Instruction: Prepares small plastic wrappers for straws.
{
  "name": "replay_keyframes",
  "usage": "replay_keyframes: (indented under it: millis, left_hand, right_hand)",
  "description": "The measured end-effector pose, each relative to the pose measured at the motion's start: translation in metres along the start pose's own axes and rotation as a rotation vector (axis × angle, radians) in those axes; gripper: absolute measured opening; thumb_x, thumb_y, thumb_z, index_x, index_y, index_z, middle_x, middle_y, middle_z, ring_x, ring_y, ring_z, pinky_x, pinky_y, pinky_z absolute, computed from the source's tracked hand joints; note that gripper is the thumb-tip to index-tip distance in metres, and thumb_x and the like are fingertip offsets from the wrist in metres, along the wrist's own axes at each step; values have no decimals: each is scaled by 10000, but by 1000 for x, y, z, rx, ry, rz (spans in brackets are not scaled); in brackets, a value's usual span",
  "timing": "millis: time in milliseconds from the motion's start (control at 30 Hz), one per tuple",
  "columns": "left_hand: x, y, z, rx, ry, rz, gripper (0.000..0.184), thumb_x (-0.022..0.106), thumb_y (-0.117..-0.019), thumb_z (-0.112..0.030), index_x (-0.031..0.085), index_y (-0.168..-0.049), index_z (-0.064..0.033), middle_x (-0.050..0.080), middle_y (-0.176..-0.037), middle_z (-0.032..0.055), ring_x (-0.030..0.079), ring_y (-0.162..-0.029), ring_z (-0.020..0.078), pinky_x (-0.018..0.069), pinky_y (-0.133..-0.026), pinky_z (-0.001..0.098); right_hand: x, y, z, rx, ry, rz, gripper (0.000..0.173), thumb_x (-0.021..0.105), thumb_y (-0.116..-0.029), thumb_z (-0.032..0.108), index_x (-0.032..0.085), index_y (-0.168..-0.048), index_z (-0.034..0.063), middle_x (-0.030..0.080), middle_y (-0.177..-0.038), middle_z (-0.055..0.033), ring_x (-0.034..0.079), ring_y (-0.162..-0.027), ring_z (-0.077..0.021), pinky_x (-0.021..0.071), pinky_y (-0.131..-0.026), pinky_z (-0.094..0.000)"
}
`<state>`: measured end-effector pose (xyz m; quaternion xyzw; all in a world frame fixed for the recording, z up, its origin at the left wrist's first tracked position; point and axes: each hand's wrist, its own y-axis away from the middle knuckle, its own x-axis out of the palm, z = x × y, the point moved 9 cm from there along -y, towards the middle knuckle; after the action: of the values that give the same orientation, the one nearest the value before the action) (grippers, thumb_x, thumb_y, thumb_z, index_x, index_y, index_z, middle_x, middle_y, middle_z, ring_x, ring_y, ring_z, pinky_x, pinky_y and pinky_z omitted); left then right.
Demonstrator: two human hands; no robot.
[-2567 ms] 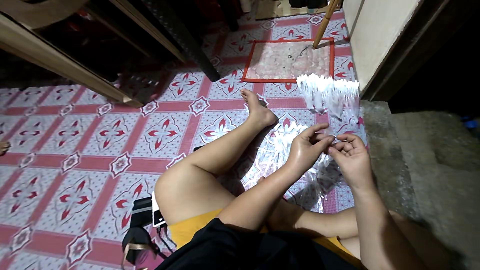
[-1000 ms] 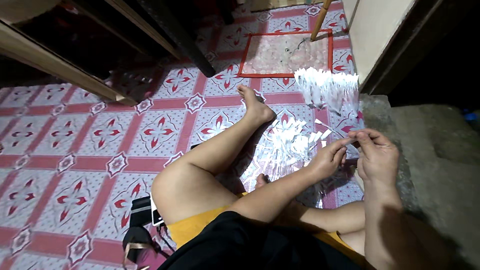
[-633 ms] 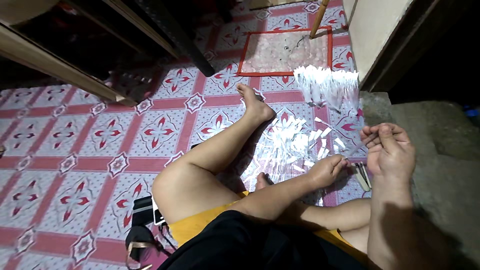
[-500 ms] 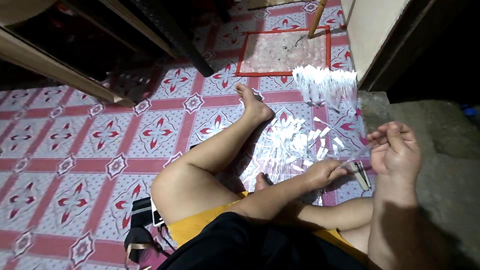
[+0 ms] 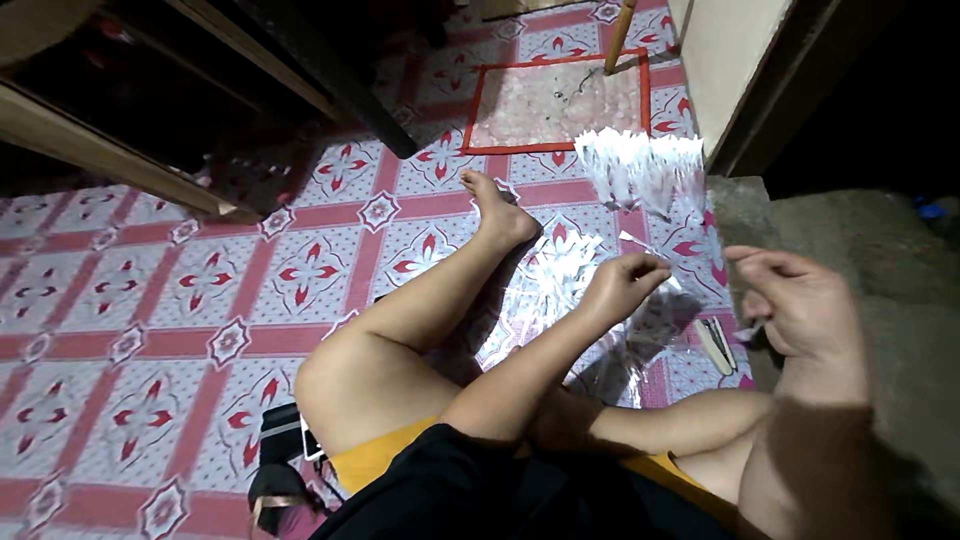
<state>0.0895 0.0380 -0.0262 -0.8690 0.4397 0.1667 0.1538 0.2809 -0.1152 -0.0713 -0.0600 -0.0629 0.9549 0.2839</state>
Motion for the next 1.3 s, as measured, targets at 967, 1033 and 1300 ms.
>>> replay_keyframes:
  millis: [967, 1033, 1300]
  left_hand:
    - [71, -41, 152, -460, -401, 298, 527, 690, -958, -302, 492, -1407, -110, 725, -1071, 180, 717, -988, 377, 563, -869, 644]
    - [73, -45, 163, -460, -319, 294, 502, 731, -912, -253, 530, -1349, -106, 736, -1036, 147, 730, -943, 328, 584, -846, 614]
    - [25, -30, 31, -78, -188, 164, 225, 594, -1014, -123, 726, -1194, -92, 701, -1166, 78, 717, -901, 149, 618, -862, 375]
  right_hand:
    - [17, -2, 15, 59, 248, -153, 155, 721, -966, 236, 760, -1107, 184, 715, -986, 27, 549, -554, -51, 493, -474, -222]
    - [5, -7, -18, 34, 238, -114, 202, 727, -961, 327, 753, -1144, 246, 715, -995, 45, 554, -559, -66, 499, -473, -244]
    - [34, -7, -10, 14, 229, -7, 181, 718, -967, 329, 753, -1127, 254, 708, -1051, 55, 590, -613, -73, 515, -488, -244]
